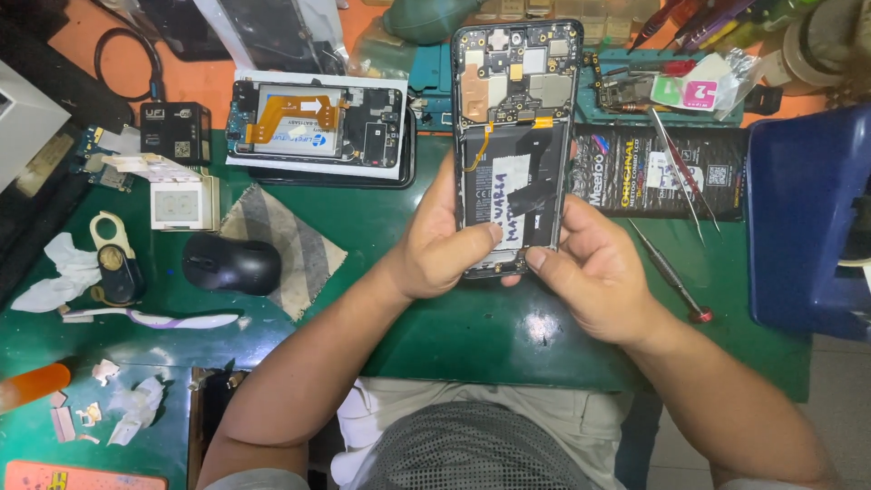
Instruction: Connecting internal ribbon cables and assembling components of a smartphone on a repair bench.
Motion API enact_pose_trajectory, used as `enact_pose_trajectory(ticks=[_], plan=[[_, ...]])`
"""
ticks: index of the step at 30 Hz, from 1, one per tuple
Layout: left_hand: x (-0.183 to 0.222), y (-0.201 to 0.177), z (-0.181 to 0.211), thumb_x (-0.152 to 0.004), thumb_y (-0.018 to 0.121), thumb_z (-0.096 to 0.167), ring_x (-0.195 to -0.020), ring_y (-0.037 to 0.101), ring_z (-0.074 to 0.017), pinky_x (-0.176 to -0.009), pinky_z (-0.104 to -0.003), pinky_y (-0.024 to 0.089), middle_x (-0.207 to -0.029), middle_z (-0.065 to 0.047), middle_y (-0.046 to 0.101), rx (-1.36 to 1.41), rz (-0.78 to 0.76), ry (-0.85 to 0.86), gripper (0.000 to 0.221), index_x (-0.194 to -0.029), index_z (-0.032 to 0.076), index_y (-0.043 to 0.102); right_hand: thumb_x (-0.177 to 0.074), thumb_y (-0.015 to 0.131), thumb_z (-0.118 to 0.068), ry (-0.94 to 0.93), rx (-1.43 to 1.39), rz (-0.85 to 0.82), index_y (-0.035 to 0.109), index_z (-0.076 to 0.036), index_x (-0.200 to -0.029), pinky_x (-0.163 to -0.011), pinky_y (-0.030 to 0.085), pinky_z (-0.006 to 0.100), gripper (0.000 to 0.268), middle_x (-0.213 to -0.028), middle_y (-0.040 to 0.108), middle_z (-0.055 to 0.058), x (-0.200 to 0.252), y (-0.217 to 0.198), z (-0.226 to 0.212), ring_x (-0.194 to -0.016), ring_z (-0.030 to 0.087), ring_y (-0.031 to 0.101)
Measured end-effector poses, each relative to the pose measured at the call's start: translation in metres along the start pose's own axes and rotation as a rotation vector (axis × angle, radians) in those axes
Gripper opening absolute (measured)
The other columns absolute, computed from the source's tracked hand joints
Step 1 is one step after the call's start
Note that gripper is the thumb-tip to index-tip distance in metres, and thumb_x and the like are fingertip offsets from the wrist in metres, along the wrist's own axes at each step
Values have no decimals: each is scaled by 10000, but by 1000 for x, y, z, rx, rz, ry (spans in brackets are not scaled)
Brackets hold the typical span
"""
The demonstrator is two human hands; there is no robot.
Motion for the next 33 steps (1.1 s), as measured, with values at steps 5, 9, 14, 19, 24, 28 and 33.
enact_pose_trajectory(ticks=[5, 9, 14, 19, 24, 28, 33], plan=[[2, -3, -10, -718, 397, -86, -546, 572, -235, -409, -304, 482, -830, -223, 555, -58, 2, 49, 503, -1201, 11, 298, -735, 481, 43, 18, 21, 32, 497, 87, -956, -611, 530, 286, 225, -704, 604, 169, 2, -7, 12, -600, 173, 618], [3, -9, -15, -717, 392, -94, -531, 561, -228, -398, -300, 467, -808, -220, 549, -92, -1, 78, 501, -1200, -1, 298, -727, 493, 53, 20, 24, 54, 500, 87, -946, -597, 532, 280, 221, -700, 606, 170, 3, -8, 15, -594, 171, 621], [3, -12, -19, -719, 386, -91, -513, 551, -230, -393, -300, 457, -764, -213, 546, -70, -4, 103, 502, -1204, 0, 289, -725, 499, 57, 30, 33, 67, 508, 85, -937, -596, 536, 280, 214, -693, 610, 168, 2, -6, 13, -588, 167, 624], [1, -9, -16, -723, 379, -87, -491, 535, -240, -385, -302, 441, -694, -207, 532, -51, -10, 120, 504, -1209, -2, 278, -727, 509, 57, 39, 39, 81, 513, 83, -926, -594, 537, 270, 201, -683, 612, 158, 2, -5, 11, -587, 156, 623], [0, -9, -15, -722, 383, -85, -497, 539, -238, -392, -307, 449, -695, -209, 535, -46, -4, 116, 497, -1201, 3, 285, -724, 524, 50, 52, 61, 94, 525, 85, -909, -579, 539, 263, 188, -666, 618, 165, 1, -5, 11, -569, 153, 624], [2, -12, -19, -724, 391, -83, -520, 544, -234, -407, -313, 460, -718, -210, 539, -42, 6, 109, 498, -1202, 6, 284, -725, 534, 50, 67, 63, 114, 530, 82, -893, -575, 539, 255, 171, -643, 613, 151, 1, -3, 9, -562, 146, 624], [4, -16, -25, -727, 407, -78, -566, 554, -226, -436, -324, 483, -765, -211, 547, -31, 23, 89, 502, -1204, 12, 282, -729, 541, 50, 74, 74, 130, 535, 93, -870, -550, 542, 253, 148, -615, 610, 156, 0, -3, 8, -539, 147, 622]])
Point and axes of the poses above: each hand's wrist, its own x-axis away from the middle knuckle, its own y-axis out of the palm, z = x × y, the point moved 2 cm from there along -x, towards the middle knuckle
